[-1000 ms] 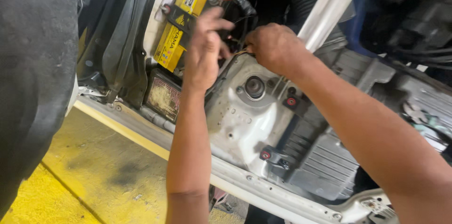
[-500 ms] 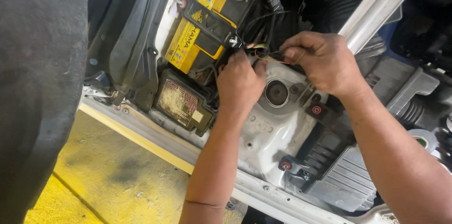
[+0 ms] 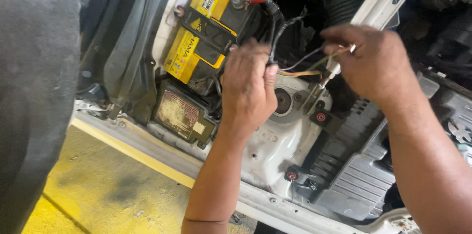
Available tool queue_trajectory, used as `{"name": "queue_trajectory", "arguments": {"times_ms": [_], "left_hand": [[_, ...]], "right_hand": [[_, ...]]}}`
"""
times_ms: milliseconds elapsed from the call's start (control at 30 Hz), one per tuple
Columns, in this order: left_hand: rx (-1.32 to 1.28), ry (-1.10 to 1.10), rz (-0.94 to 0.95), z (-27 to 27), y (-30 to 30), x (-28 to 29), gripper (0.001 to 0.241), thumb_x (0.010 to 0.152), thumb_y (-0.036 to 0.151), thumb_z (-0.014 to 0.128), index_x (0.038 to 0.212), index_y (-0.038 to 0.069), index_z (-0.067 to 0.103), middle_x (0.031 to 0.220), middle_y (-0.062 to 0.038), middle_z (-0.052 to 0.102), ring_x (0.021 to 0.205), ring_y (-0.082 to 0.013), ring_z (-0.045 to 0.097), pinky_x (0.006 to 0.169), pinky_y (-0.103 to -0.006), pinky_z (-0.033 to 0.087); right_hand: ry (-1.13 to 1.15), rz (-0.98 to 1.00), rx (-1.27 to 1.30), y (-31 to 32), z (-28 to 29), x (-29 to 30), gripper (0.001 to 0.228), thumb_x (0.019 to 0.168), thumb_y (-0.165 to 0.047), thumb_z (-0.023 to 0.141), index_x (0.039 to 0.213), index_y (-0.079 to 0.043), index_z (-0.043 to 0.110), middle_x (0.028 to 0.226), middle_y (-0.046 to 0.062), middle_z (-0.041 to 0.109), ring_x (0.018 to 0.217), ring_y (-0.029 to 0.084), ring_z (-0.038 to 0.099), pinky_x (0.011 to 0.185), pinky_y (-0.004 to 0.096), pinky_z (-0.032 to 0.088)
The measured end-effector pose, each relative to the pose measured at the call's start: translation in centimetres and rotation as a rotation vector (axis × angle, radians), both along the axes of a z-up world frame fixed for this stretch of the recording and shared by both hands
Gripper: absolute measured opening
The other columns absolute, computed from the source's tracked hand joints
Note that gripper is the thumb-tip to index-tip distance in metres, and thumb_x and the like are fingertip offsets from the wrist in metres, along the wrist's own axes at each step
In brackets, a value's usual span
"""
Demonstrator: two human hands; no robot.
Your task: The person works under the hood of a white car, stripping and twisting wires, then wrapping connections with electrical tape. They use pliers and a roll of tape to secure the wiring near the battery and engine components.
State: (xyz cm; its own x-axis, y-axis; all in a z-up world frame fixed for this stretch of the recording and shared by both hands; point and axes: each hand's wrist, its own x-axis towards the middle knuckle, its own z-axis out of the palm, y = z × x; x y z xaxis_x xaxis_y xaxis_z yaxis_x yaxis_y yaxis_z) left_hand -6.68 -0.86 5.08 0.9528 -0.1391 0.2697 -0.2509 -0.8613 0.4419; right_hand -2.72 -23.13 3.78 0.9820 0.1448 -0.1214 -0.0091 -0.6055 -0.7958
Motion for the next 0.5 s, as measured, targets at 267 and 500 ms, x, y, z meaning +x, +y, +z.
{"name": "queue_trajectory", "arguments": {"times_ms": [267,500], "left_hand": [[-0.256,0.07,0.063,0.1,2.7,0.6,0.021,0.103,0.019,0.07,0.119,0.005,0.072,0.105,-0.013,0.073,0.093,-0.0301,0.075,0.08,-0.0384,0.059],[-0.369,0.091,0.025,0.6,4.2,0.6,0.032,0.085,0.013,0.088,0.108,0.005,0.068,0.093,-0.008,0.072,0.082,-0.0195,0.074,0.073,-0.032,0.058]], "right_hand": [[-0.315,-0.144,0.232,0.1,2.9,1.4,0.029,0.104,-0.001,0.063,0.133,-0.002,0.067,0.14,0.014,0.063,0.126,0.028,0.064,0.102,0.037,0.056],[-0.616,0.531,0.147,4.3,2.2,2.8,0.075,0.078,-0.02,0.082,0.141,0.009,0.053,0.143,0.029,0.053,0.136,0.047,0.047,0.114,0.055,0.035]]}}
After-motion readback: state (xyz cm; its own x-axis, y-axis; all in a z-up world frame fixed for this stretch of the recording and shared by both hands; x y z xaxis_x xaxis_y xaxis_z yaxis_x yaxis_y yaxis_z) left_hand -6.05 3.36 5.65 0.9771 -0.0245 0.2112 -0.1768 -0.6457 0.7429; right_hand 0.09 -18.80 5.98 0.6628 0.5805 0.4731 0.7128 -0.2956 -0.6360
